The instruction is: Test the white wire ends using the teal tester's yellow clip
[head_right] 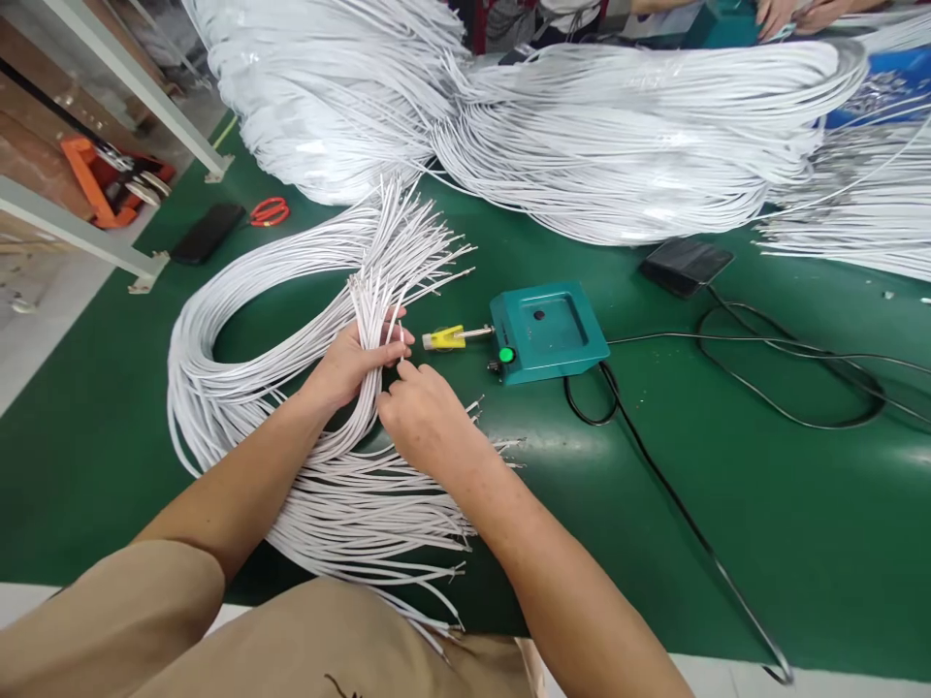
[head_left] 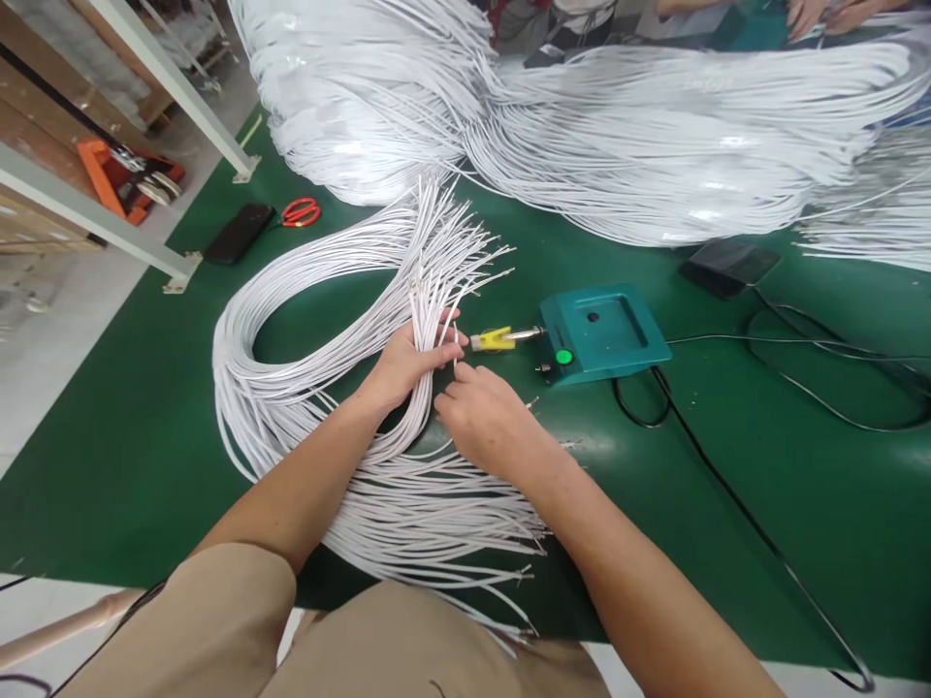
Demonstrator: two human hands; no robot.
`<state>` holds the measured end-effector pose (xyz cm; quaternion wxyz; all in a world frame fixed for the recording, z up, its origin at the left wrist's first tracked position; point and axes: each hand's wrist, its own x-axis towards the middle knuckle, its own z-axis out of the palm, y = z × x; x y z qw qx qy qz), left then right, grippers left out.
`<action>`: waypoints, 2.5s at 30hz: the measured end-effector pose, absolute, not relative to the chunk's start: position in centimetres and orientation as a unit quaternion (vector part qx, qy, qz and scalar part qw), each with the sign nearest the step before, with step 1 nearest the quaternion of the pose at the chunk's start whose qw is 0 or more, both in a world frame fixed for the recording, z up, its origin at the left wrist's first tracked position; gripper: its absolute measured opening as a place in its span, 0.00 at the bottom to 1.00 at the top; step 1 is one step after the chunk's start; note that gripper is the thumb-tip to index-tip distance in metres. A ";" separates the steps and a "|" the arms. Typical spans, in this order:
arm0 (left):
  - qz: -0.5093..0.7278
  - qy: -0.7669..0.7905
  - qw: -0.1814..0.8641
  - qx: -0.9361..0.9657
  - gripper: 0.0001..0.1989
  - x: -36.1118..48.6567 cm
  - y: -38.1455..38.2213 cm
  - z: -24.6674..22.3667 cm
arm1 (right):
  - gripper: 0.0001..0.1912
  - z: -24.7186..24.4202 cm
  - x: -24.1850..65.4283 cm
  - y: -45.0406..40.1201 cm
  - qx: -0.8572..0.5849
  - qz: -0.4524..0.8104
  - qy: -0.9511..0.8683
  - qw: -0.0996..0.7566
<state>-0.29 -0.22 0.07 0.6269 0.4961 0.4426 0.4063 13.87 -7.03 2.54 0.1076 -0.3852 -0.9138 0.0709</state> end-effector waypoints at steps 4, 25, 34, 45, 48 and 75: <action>0.407 0.458 0.638 0.466 0.22 -0.2 -0.3 0.1 | 0.11 3.1 14.0 -7.7 -0.454 0.211 -0.865 0.040; 0.374 0.412 0.671 0.491 0.17 1.3 -2.0 1.2 | 0.15 4.1 17.0 -4.4 -0.528 0.560 -0.462 0.440; 0.381 0.432 0.615 0.539 0.15 1.5 -2.3 0.8 | 0.12 3.4 17.3 -4.2 -0.538 0.573 -0.402 0.469; 0.383 0.401 0.644 0.528 0.15 1.4 -2.3 0.5 | 0.11 3.0 17.3 -4.0 -0.439 0.712 -0.294 0.463; 0.383 0.388 0.641 0.541 0.12 1.5 -2.3 0.6 | 0.07 3.1 17.2 -3.9 -0.439 0.713 -0.297 0.459; 0.404 0.430 0.603 0.537 0.13 1.6 -2.5 0.5 | 0.11 3.2 17.1 -4.4 -0.540 0.568 -0.389 0.485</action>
